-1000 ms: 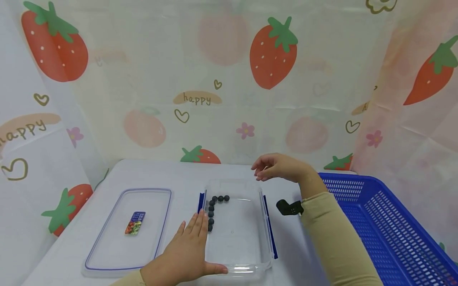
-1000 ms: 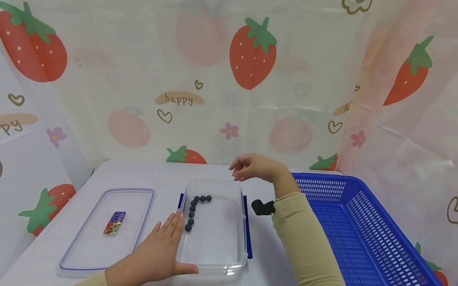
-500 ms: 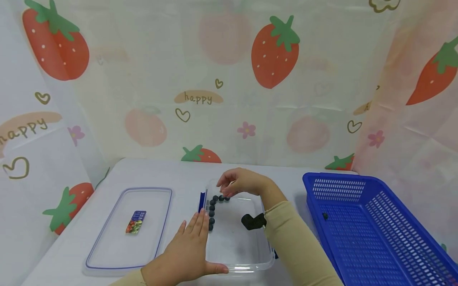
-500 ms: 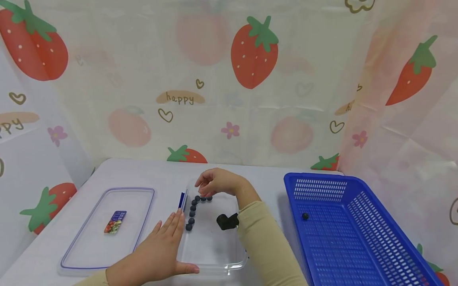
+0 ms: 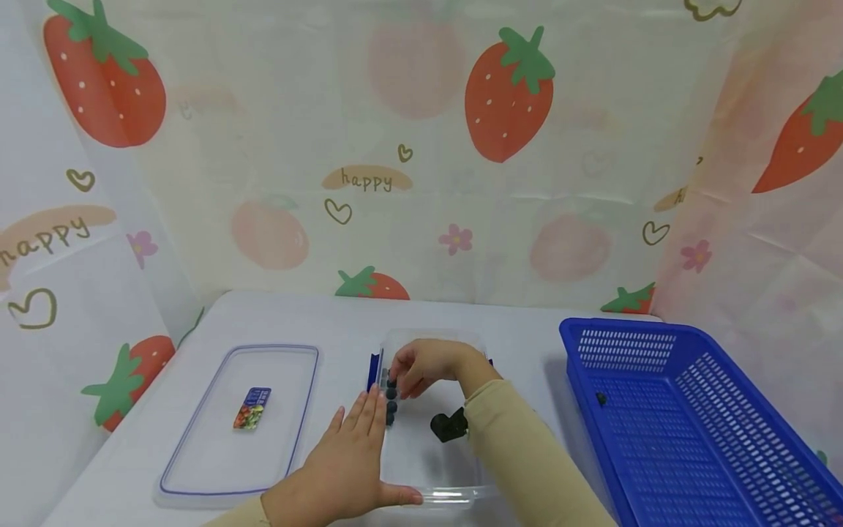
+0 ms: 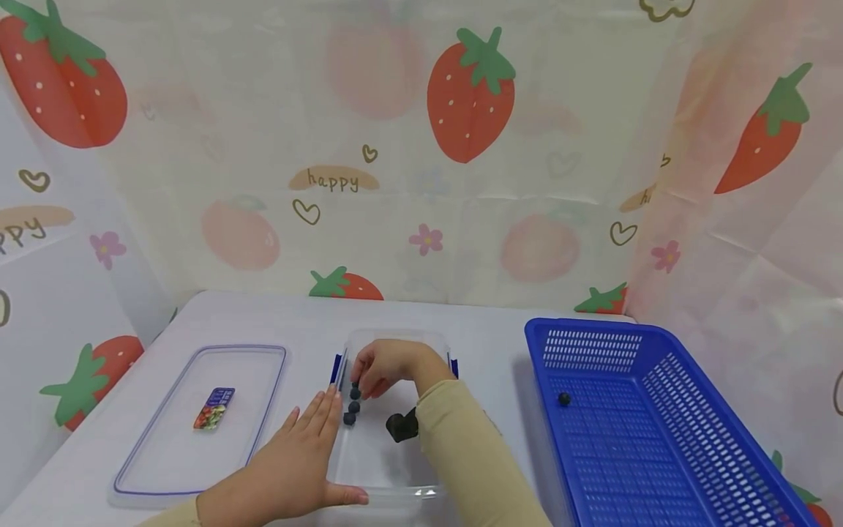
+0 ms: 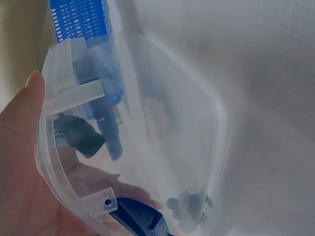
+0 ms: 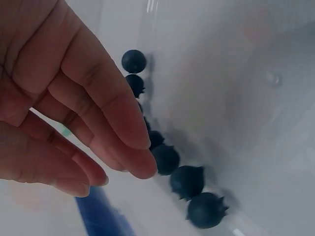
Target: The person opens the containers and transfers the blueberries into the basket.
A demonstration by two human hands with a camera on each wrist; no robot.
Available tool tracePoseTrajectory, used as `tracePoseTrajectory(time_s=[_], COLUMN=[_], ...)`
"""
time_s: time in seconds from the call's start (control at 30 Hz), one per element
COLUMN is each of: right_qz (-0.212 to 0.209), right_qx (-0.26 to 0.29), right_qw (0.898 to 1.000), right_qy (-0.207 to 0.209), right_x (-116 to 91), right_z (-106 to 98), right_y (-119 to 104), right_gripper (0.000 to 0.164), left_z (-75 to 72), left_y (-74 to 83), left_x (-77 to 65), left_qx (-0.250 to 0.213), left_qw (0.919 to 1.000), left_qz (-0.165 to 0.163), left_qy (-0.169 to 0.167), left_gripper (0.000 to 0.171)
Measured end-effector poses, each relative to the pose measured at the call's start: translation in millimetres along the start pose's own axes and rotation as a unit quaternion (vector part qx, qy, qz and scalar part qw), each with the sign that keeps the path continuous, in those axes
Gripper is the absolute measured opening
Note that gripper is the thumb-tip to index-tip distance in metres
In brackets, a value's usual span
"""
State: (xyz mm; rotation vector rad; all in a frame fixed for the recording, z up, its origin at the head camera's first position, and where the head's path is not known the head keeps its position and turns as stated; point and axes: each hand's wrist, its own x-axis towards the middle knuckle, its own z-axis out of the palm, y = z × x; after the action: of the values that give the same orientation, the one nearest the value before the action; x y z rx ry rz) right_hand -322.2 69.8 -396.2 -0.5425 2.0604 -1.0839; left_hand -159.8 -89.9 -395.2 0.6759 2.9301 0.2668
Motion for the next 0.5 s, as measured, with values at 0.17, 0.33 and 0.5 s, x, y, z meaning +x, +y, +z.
tracePoseTrajectory(time_s=[0.17, 0.33, 0.5], right_qz=[0.030, 0.058, 0.059], right_qx=[-0.037, -0.084, -0.104], right_qw=[0.999, 0.995, 0.993], right_qy=[-0.007, -0.009, -0.019], right_x=[5.7, 10.9, 13.8], right_z=[6.7, 15.5, 19.0], right_y=[4.2, 7.9, 7.8], right_gripper=[0.022, 0.019, 0.019], left_z=[-0.4, -1.1, -0.1], left_y=[0.3, 0.8, 0.0], left_x=[0.8, -0.2, 0.2], left_qx=[-0.004, -0.007, -0.005], left_qw=[1.0000, 1.0000, 1.0000], left_qz=[0.000, 0.003, 0.001], left_qy=[-0.002, -0.006, -0.008], left_gripper=[0.126, 0.124, 0.125])
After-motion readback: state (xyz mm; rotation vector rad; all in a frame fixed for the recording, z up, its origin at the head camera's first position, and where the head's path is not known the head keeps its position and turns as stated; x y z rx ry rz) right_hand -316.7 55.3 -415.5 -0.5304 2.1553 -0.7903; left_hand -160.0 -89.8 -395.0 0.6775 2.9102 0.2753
